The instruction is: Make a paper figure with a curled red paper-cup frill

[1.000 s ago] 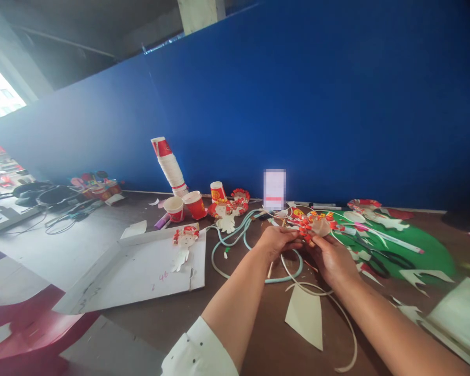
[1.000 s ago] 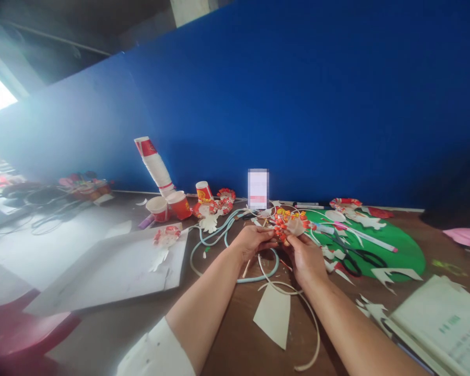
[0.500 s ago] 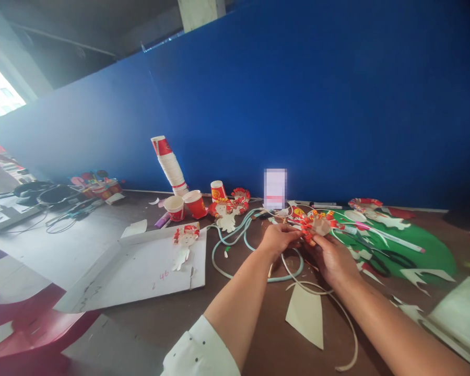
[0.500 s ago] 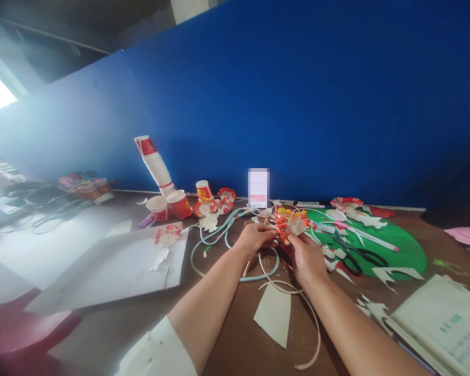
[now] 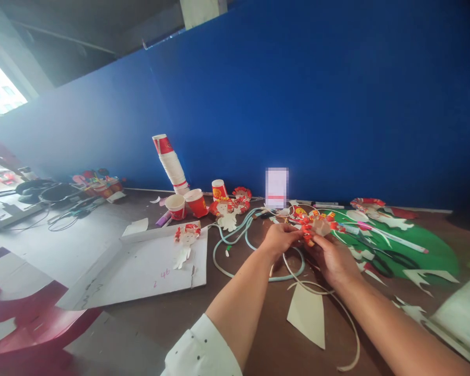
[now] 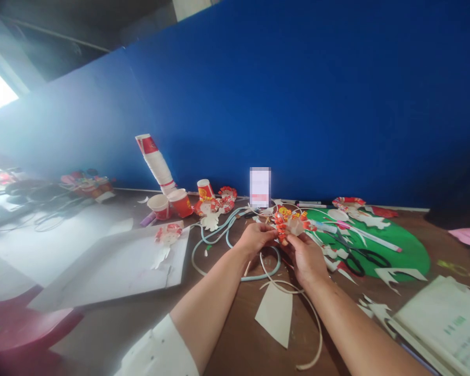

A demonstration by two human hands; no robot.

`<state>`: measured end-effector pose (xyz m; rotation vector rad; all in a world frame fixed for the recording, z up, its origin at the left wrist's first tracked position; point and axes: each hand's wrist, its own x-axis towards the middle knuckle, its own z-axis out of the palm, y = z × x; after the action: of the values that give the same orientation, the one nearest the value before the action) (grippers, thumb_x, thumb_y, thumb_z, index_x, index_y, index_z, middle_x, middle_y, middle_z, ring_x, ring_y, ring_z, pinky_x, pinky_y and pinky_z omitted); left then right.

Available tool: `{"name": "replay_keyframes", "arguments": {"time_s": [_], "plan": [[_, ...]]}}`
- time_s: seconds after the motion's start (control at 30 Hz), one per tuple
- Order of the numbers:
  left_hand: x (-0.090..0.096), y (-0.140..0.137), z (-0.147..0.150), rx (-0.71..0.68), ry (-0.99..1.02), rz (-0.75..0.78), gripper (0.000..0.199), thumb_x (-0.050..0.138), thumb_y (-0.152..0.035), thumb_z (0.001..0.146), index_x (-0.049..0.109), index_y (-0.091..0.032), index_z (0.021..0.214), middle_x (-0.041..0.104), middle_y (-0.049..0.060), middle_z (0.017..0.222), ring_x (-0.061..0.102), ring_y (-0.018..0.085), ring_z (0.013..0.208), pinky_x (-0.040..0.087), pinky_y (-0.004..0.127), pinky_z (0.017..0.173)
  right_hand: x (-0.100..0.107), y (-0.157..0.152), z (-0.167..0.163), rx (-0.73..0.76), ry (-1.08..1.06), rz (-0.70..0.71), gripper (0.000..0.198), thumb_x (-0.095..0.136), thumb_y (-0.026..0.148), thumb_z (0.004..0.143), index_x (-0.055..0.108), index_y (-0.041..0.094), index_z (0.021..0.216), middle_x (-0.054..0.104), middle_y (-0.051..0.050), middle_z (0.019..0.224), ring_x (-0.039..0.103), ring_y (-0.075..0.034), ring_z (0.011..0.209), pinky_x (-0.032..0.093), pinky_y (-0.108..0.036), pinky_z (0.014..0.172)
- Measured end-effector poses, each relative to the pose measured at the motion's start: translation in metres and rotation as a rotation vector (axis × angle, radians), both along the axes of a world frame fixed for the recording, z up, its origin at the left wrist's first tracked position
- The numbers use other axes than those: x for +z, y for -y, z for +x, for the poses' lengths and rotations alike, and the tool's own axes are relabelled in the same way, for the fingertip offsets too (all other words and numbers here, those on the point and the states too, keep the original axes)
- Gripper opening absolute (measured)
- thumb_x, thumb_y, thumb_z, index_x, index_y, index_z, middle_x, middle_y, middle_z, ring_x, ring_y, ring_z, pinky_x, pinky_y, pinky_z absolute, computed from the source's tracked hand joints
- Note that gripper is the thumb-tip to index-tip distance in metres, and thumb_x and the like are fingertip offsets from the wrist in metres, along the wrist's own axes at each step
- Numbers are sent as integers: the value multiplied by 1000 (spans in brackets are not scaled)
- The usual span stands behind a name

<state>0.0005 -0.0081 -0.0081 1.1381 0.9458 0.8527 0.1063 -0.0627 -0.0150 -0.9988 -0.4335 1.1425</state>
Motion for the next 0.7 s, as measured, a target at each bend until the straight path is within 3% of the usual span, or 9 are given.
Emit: {"name": "replay_keyframes", "arguments": {"time_s": [0.3, 0.4, 0.5, 0.6, 0.7], "plan": [[1, 0, 1, 18, 55, -42, 12, 74, -17, 67, 65, -10, 69, 60, 0, 61, 58, 9, 57, 53, 24, 62, 2, 2, -1, -45, 99, -49, 18, 72, 23, 53, 65, 24, 69, 67, -1, 61, 64, -23, 59, 51, -34, 52], [5, 2, -2, -17, 139, -58, 24, 75, -16, 66, 67, -11, 87, 64, 3, 71, 62, 12, 63, 55, 28, 64, 7, 5, -1, -142, 192, -106, 16, 70, 27, 55, 62, 22, 68, 64, -1, 55, 63, -24, 57, 49, -34, 51], [10, 6, -4, -69, 197, -62, 41, 75, -17, 66, 63, -13, 105, 66, 7, 89, 63, 14, 73, 55, 31, 70, 21, 12, -2, -275, 413, -208, 14, 67, 27, 57, 66, 17, 68, 65, -4, 57, 63, -24, 59, 49, -33, 54], [11, 10, -4, -106, 144, 6, 45, 76, -26, 66, 63, -14, 108, 66, 10, 100, 64, 16, 82, 54, 33, 77, 31, 18, -4, -287, 532, -286, 19, 65, 27, 60, 71, 16, 75, 65, -5, 57, 63, -25, 60, 47, -34, 54], [9, 11, 0, -54, -40, 162, 47, 79, -31, 62, 65, -14, 103, 68, 10, 95, 63, 18, 86, 51, 33, 83, 29, 20, -4, -204, 501, -274, 21, 64, 30, 62, 71, 17, 78, 65, -6, 56, 62, -24, 56, 46, -34, 51]]}}
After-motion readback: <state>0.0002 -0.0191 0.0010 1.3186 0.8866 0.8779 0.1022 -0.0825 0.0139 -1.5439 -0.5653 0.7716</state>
